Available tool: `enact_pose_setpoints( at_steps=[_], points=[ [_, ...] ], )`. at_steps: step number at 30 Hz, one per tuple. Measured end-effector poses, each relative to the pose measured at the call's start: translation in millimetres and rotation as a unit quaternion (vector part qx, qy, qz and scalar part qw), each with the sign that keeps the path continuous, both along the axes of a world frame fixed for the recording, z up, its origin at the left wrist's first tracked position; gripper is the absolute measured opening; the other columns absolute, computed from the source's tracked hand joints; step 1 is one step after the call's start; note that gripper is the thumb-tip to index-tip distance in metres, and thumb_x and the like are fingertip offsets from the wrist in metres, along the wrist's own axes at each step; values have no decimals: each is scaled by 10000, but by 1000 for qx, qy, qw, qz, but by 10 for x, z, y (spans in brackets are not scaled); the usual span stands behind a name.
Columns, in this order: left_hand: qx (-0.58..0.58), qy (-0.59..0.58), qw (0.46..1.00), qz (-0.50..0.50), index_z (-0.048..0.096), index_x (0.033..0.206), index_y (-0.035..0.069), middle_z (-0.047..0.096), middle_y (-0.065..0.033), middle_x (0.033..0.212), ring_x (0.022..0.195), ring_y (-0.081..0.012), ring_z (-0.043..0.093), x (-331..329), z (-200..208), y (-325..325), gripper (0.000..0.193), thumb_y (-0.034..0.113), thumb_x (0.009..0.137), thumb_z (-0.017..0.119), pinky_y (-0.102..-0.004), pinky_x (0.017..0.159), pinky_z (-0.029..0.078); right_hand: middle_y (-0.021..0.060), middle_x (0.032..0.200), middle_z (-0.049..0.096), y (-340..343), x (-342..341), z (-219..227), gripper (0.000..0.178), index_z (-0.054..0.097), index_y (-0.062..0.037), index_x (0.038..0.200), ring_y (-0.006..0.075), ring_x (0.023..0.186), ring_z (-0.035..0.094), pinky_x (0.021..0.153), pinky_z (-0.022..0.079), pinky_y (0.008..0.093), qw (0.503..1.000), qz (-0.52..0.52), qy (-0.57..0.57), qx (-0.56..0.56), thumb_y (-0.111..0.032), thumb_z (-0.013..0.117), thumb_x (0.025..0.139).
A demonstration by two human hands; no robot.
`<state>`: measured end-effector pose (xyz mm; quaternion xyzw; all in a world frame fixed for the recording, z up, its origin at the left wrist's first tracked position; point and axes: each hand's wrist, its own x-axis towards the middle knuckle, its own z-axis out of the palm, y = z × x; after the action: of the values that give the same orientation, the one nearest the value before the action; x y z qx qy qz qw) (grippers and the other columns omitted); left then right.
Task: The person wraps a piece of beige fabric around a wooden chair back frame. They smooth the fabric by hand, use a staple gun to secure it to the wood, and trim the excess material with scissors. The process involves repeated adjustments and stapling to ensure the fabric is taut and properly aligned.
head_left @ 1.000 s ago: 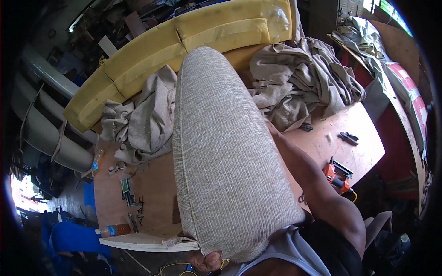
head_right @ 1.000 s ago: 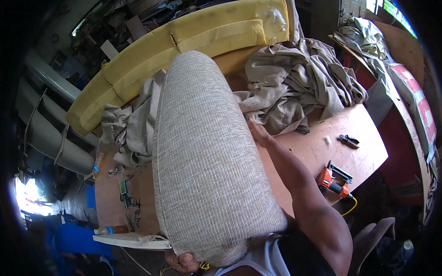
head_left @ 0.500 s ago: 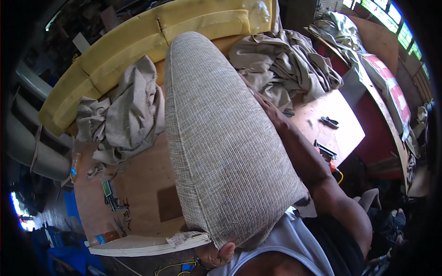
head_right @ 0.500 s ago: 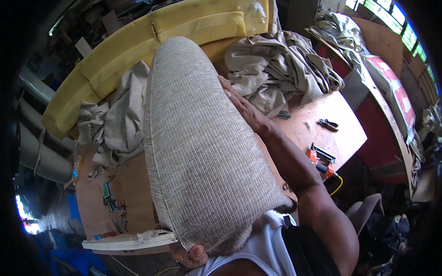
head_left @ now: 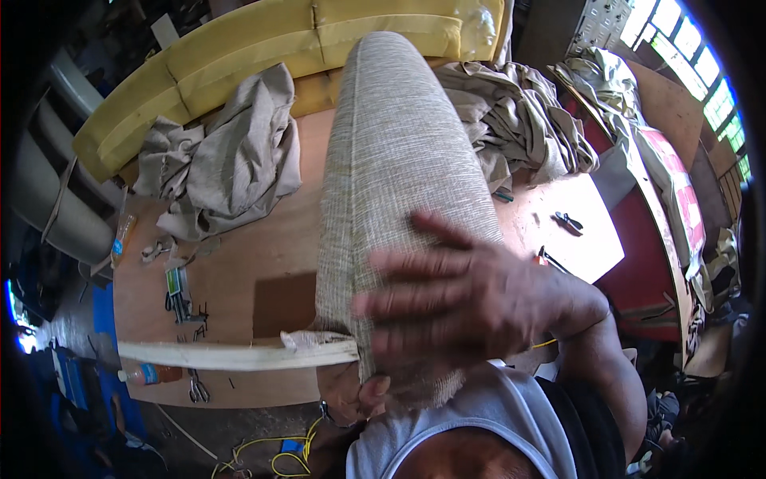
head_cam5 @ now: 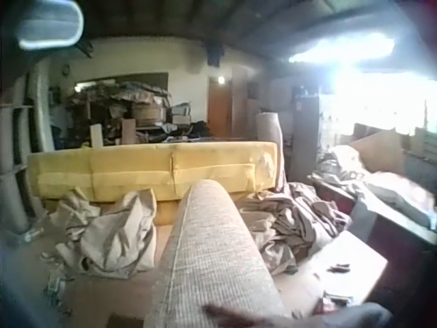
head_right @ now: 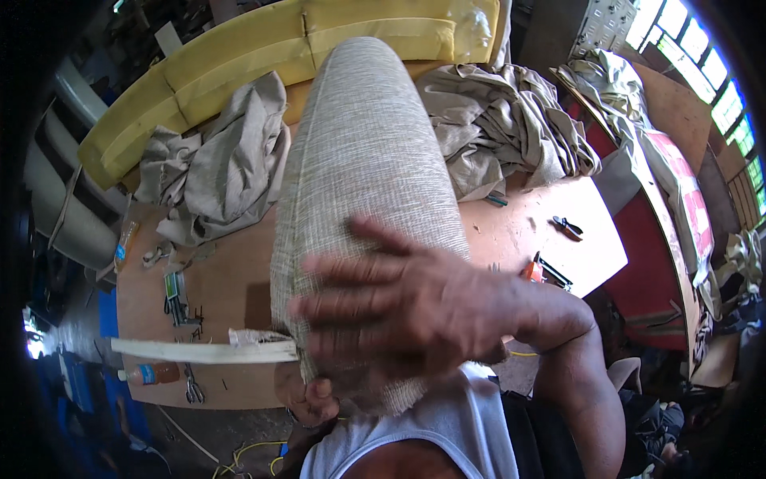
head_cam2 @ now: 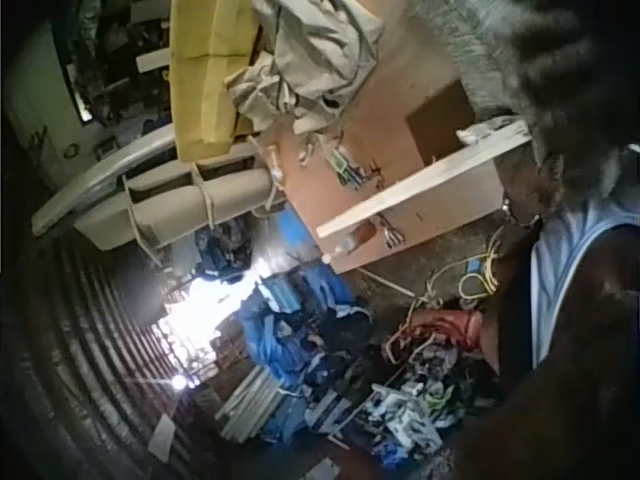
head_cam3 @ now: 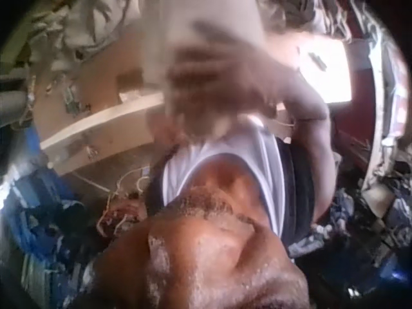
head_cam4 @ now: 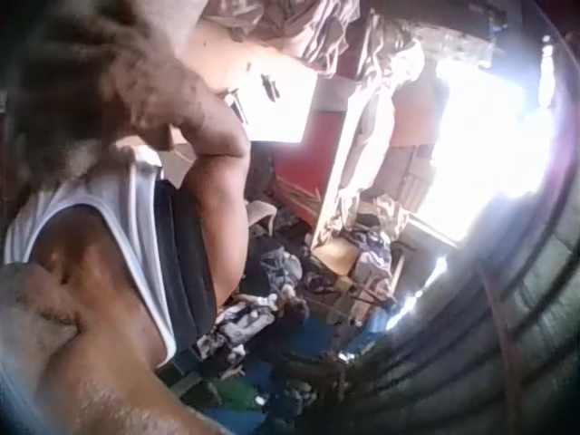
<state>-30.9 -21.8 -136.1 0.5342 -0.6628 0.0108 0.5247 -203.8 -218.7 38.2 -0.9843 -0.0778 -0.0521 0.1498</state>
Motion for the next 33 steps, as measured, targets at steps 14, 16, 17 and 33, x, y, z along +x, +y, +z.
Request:
enact_pose_setpoints(
  at_steps=[14, 16, 17, 33],
  points=[
    [-23, 6, 999, -26, 712, 876, -87, 698, -241, 875, 791, -423, 692, 108, -8, -36, 348, 260, 860, 710, -514, 726, 557, 129, 1526, 502, -3371, 539, -353, 624, 519, -111, 1473, 287, 1380, 489, 1163, 352, 411, 909, -380, -116, 125, -557, 362, 1066],
    [-6, 19, 1000, -22, 707, 877, -85, 696, -239, 878, 798, -421, 691, 171, 11, -134, 342, 257, 855, 707, -517, 736, 555, 152, 1483, 543, -3931, 787, -292, 664, 534, -94, 1457, 283, 1347, 520, 1147, 364, 402, 908, -392, -133, 64, -590, 336, 1061],
    [8, 16, 1000, -14, 704, 878, -83, 694, -238, 880, 802, -421, 691, 174, 69, -149, 340, 255, 853, 706, -518, 740, 554, 164, 1456, 566, -4183, 897, -305, 679, 543, -85, 1447, 282, 1332, 535, 1143, 370, 401, 909, -394, -134, 30, -598, 329, 1059],
    [7, 15, 1000, 12, 664, 886, -63, 678, -223, 904, 862, -411, 685, 239, 158, -159, 301, 229, 819, 683, -536, 813, 535, 137, 1655, 295, -1016, 492, 64, 684, 313, -89, 1597, 347, 1551, 211, 1236, 93, 577, 986, -85, 0, -141, -450, 416, 1025]
  ],
)
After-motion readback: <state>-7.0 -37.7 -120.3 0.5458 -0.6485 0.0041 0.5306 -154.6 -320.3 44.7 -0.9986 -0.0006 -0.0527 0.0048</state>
